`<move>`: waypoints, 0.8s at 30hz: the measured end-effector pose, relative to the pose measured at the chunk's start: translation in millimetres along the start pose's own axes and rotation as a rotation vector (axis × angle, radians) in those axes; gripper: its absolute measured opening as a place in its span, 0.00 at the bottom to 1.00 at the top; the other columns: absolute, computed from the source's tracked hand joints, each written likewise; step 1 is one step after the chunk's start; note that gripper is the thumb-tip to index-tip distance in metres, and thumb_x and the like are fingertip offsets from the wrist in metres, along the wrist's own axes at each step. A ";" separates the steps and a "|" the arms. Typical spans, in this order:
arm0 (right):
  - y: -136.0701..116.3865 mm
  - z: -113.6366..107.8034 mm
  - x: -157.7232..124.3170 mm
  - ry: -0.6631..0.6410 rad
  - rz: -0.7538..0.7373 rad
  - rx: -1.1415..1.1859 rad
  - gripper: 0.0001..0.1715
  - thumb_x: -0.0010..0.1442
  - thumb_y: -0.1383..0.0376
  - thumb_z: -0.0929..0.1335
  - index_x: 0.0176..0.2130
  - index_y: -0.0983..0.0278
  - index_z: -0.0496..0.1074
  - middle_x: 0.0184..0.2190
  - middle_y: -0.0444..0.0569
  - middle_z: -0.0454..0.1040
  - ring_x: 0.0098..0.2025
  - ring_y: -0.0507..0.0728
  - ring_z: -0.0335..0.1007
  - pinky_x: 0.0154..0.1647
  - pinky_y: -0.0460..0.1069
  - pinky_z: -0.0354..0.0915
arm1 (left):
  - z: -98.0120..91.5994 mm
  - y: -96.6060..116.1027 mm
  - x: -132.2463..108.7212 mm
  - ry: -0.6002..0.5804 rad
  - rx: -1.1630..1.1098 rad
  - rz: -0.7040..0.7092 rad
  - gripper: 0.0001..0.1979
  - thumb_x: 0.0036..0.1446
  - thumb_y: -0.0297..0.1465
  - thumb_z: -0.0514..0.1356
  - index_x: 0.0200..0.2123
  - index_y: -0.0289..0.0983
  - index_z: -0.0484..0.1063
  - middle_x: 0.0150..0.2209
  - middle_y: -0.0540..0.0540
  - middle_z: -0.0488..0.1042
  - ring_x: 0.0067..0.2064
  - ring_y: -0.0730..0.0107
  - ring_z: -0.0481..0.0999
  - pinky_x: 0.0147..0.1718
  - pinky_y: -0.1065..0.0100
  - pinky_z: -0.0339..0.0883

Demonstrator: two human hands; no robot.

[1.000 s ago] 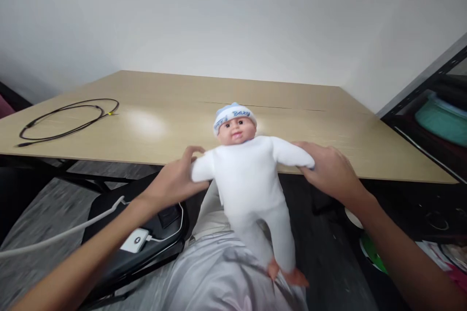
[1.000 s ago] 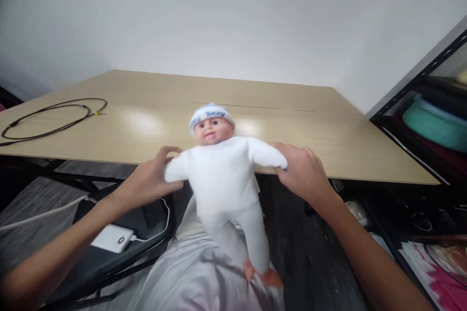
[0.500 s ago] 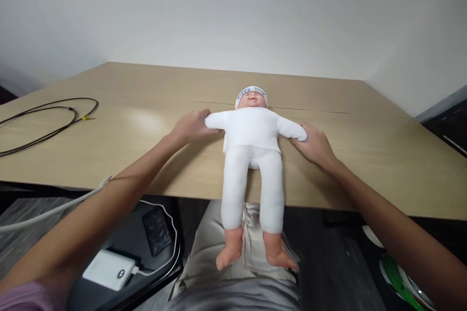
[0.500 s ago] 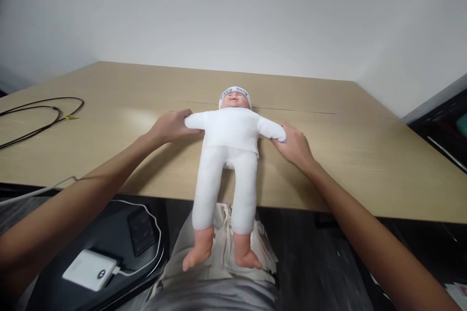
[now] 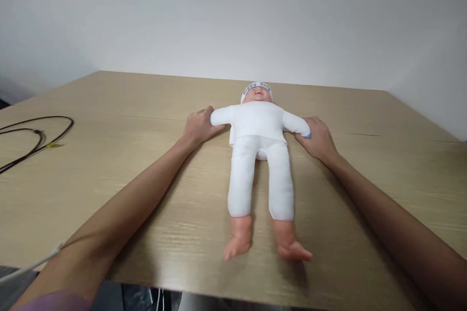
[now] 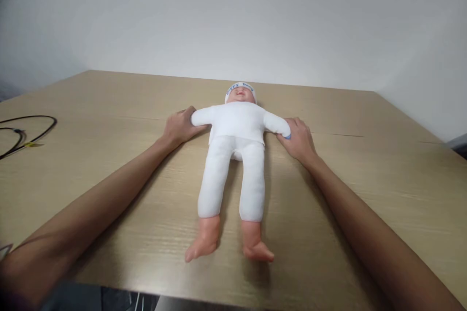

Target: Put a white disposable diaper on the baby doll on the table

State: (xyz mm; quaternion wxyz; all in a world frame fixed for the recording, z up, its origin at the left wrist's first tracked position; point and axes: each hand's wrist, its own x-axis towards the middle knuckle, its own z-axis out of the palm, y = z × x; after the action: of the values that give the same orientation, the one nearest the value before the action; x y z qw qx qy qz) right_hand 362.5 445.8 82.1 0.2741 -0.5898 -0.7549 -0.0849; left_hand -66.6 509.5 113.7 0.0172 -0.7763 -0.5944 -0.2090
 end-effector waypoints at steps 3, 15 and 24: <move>16.6 14.1 25.2 0.010 -0.004 -0.056 0.32 0.67 0.49 0.67 0.59 0.67 0.76 0.53 0.65 0.76 0.55 0.75 0.71 0.59 0.66 0.67 | 11.3 -2.6 30.8 0.014 0.023 0.003 0.34 0.59 0.62 0.62 0.52 0.38 0.74 0.50 0.34 0.84 0.51 0.38 0.82 0.42 0.58 0.66; 39.4 -1.5 12.5 -0.056 -0.022 0.059 0.27 0.75 0.43 0.64 0.54 0.61 0.75 0.49 0.60 0.79 0.51 0.70 0.74 0.54 0.63 0.67 | 17.7 -50.8 21.7 0.067 -0.131 0.132 0.34 0.66 0.54 0.63 0.65 0.37 0.68 0.60 0.35 0.76 0.60 0.46 0.74 0.59 0.54 0.67; 51.0 5.7 14.6 0.017 -0.068 0.045 0.27 0.67 0.50 0.67 0.57 0.64 0.76 0.48 0.60 0.80 0.49 0.70 0.75 0.54 0.64 0.70 | 19.4 -51.9 27.0 0.094 -0.080 0.056 0.32 0.66 0.56 0.65 0.64 0.44 0.76 0.55 0.40 0.82 0.56 0.42 0.73 0.57 0.52 0.59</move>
State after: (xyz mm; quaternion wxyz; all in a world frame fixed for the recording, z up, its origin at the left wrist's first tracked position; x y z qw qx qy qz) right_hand 406.2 475.4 74.8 0.2906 -0.5569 -0.7738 -0.0818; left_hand -103.4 554.8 93.8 0.0201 -0.7820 -0.5623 -0.2683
